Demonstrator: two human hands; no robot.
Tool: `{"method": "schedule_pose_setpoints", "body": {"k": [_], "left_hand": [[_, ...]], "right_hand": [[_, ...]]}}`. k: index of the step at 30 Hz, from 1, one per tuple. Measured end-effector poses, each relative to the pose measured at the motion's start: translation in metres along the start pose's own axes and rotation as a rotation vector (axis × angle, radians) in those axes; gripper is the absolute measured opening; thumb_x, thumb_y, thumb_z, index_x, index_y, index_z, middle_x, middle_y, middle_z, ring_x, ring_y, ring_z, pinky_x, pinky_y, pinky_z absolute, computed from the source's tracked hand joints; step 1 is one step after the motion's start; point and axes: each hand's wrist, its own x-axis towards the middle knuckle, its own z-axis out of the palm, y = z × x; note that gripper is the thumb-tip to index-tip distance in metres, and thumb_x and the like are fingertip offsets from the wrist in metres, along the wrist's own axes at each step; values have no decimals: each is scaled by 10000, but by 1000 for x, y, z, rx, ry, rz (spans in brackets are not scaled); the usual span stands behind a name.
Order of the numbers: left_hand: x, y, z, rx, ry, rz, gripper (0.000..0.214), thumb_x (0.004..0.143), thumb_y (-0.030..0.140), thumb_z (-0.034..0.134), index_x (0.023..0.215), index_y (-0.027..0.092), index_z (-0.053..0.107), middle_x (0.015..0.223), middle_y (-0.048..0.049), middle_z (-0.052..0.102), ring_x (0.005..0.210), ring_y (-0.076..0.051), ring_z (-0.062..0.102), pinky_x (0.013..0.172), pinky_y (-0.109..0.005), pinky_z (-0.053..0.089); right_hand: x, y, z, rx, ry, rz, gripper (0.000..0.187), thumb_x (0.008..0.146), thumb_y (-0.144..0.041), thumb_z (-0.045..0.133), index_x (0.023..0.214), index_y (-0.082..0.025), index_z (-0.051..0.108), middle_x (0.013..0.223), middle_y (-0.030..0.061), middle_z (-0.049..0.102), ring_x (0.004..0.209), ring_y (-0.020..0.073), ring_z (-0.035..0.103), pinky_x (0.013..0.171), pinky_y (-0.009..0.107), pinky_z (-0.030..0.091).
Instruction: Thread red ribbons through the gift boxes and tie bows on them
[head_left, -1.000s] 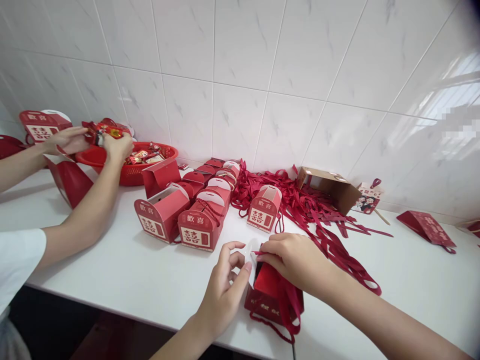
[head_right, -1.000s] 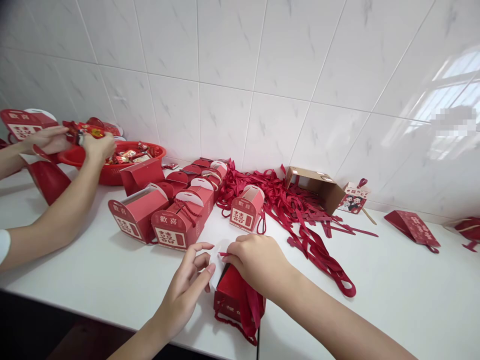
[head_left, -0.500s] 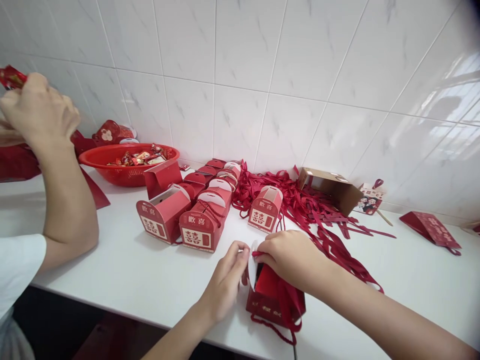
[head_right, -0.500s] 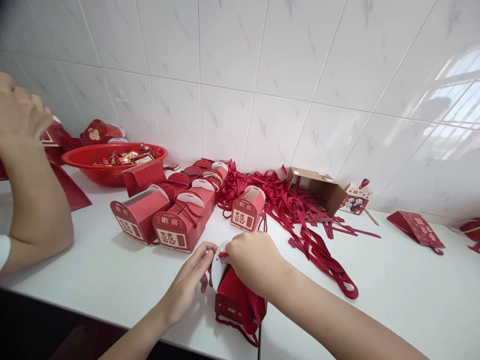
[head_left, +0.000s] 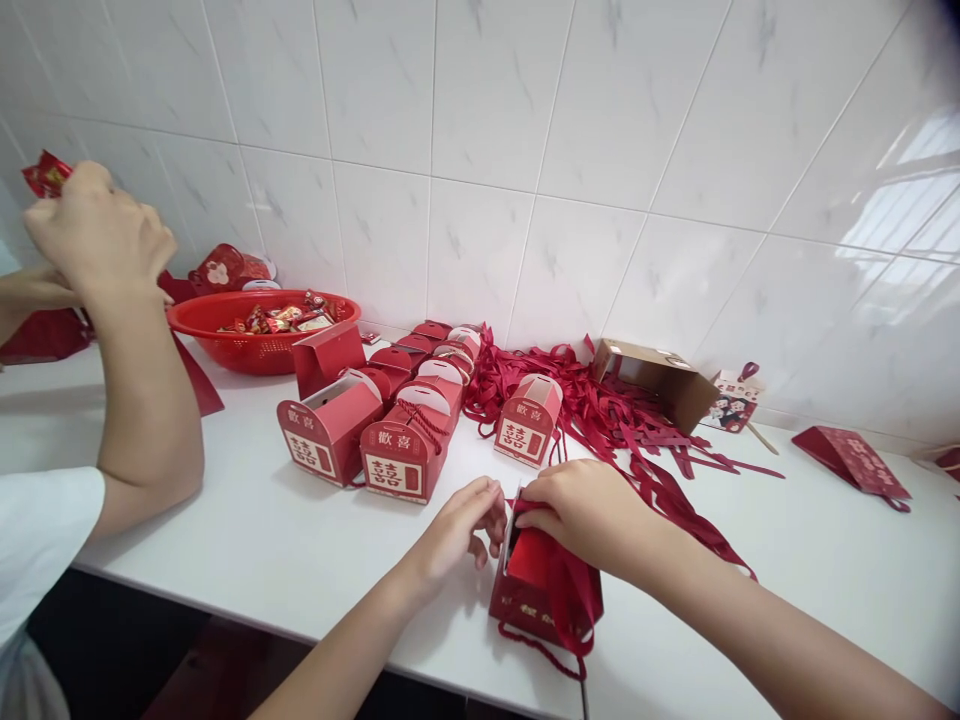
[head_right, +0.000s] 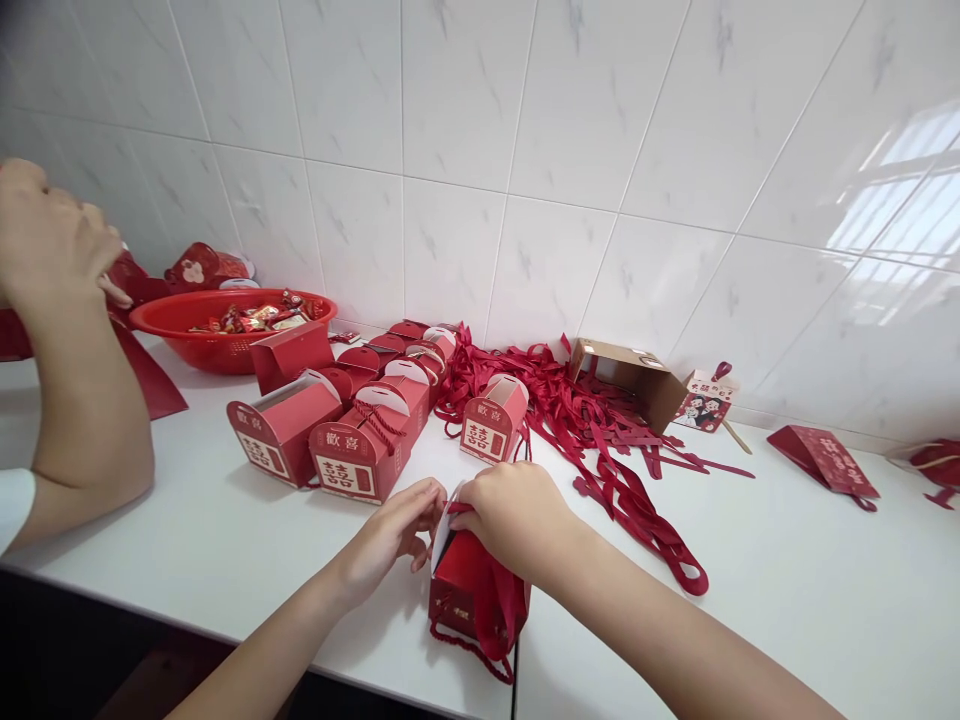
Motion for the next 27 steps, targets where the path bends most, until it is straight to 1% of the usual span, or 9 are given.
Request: {"method": "schedule_pose_setpoints", "body": {"k": [6,8,10,13,16,19,21,24,27], "left_hand": [[6,9,5,183,27,65,318,864,465,440,713,186,433,598,54,406,504,-83,396,484,-203,305],[6,7,-1,356,81,113,318,869,459,419,696,193,422,582,54,395,520,-98,402,520,-221,320],[0,2,-13,683,174,102,304,873,417,398,664,197,408,592,32,432,564,-128,440,553,-245,316],[-20,-10,-41,1271,291,-142,253,850,304,372,628,198,430,648,-39,534,602,-191,503,557,-290,271],[-45,-15,-72,1492,331,-333,253,851,267,330,645,204,462,710,-89,598,638,-244,568,555,-311,274],[-56,-8,-89,1476,430,-391,181,808,291,406,658,212,472,711,-75,618,640,-251,580,544,-310,309],[-50,-1,-84,1337,462,-220,155,795,346,457,719,216,494,772,-59,625,707,-238,585,589,-304,372],[-27,8,-55,946,349,74,266,836,485,442,824,229,516,895,-27,602,828,-200,567,719,-274,424],[-3,9,-20,618,215,162,303,893,508,352,832,234,466,858,5,531,860,-168,526,795,-251,400]], "right_hand": [[4,-2,3,17,10,-8,189,853,-316,569,757,-212,695,751,42,703,732,215,657,606,274,412],[-2,3,1,78,72,-3,181,840,-372,593,851,-223,696,827,41,701,800,227,651,644,290,433],[-13,11,-1,160,149,49,268,843,-444,576,978,-232,670,942,48,685,870,230,634,682,306,450],[-38,30,-3,274,175,176,329,892,-480,468,1062,-243,620,1034,51,648,877,211,614,703,324,462],[-64,46,4,396,85,285,370,895,-531,416,1065,-263,605,1072,44,631,884,204,607,719,333,471],[-80,54,21,516,16,363,431,885,-584,388,1088,-266,596,1130,50,618,958,225,593,756,343,469],[-82,54,34,589,14,388,454,892,-586,370,1106,-250,589,1148,59,617,1002,232,580,799,350,457],[-77,50,49,699,50,381,443,906,-564,356,1054,-225,600,1096,64,635,985,222,578,783,331,448],[-68,45,58,832,69,385,406,901,-542,389,920,-197,602,956,60,652,862,195,591,704,301,446]]}}
